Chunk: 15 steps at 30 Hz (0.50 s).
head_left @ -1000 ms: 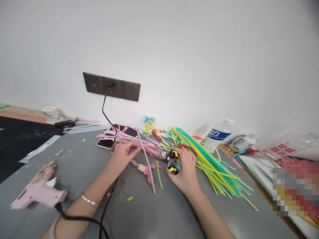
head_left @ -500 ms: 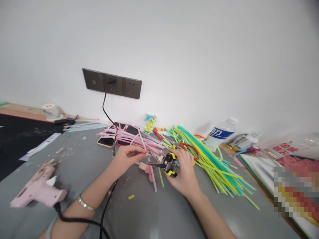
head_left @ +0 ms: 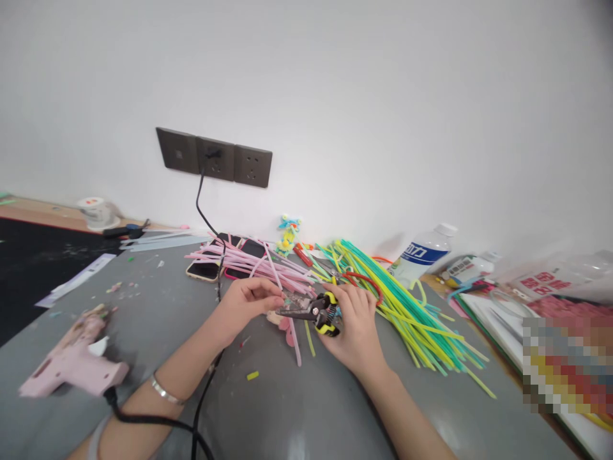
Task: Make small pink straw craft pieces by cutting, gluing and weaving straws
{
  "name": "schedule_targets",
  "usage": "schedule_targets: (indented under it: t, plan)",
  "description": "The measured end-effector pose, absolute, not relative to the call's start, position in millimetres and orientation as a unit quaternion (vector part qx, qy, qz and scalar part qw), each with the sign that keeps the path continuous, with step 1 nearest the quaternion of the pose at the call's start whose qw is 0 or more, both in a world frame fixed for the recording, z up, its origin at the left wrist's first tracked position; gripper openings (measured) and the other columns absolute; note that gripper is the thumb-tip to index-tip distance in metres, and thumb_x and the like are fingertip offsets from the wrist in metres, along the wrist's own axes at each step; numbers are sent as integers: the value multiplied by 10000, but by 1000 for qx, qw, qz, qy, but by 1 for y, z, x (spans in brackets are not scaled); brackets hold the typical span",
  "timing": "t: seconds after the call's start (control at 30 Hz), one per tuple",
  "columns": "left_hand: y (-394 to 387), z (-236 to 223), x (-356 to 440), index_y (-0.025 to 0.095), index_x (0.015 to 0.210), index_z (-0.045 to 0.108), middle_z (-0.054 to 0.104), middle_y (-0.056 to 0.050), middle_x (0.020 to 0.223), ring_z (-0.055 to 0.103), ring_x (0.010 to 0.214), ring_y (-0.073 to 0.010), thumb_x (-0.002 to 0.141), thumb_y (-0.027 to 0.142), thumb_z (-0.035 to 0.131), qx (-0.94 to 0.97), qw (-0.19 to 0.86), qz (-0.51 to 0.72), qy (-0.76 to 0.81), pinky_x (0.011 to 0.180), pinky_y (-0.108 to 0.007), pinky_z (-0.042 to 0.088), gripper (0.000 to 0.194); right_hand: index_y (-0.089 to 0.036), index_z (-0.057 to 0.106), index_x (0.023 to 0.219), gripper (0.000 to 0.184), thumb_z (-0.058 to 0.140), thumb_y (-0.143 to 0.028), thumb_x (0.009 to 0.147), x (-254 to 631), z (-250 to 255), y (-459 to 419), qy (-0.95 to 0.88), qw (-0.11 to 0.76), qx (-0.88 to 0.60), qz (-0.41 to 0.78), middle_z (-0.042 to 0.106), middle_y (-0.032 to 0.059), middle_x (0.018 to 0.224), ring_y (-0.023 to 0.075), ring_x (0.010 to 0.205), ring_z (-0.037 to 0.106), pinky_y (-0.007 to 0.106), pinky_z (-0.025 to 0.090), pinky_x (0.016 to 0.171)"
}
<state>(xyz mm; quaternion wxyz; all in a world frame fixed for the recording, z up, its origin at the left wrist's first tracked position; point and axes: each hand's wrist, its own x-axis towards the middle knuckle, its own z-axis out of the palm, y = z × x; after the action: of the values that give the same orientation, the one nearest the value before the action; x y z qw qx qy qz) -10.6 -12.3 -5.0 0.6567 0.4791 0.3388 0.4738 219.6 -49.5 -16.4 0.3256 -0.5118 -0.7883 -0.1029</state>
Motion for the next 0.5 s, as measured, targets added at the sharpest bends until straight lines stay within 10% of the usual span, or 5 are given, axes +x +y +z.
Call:
schedule_targets:
  t: [0.5]
  plan:
    - [-18,5,-6,152,614,672,668,16,638,583,607,-90,565,276,914,387,712,487,326,614,-206,447,276,-231,472,1255,516,630,-224,764,219,-15,-51,-772,324,-516,-180,586,101,1033,314,970,533,458,346,892]
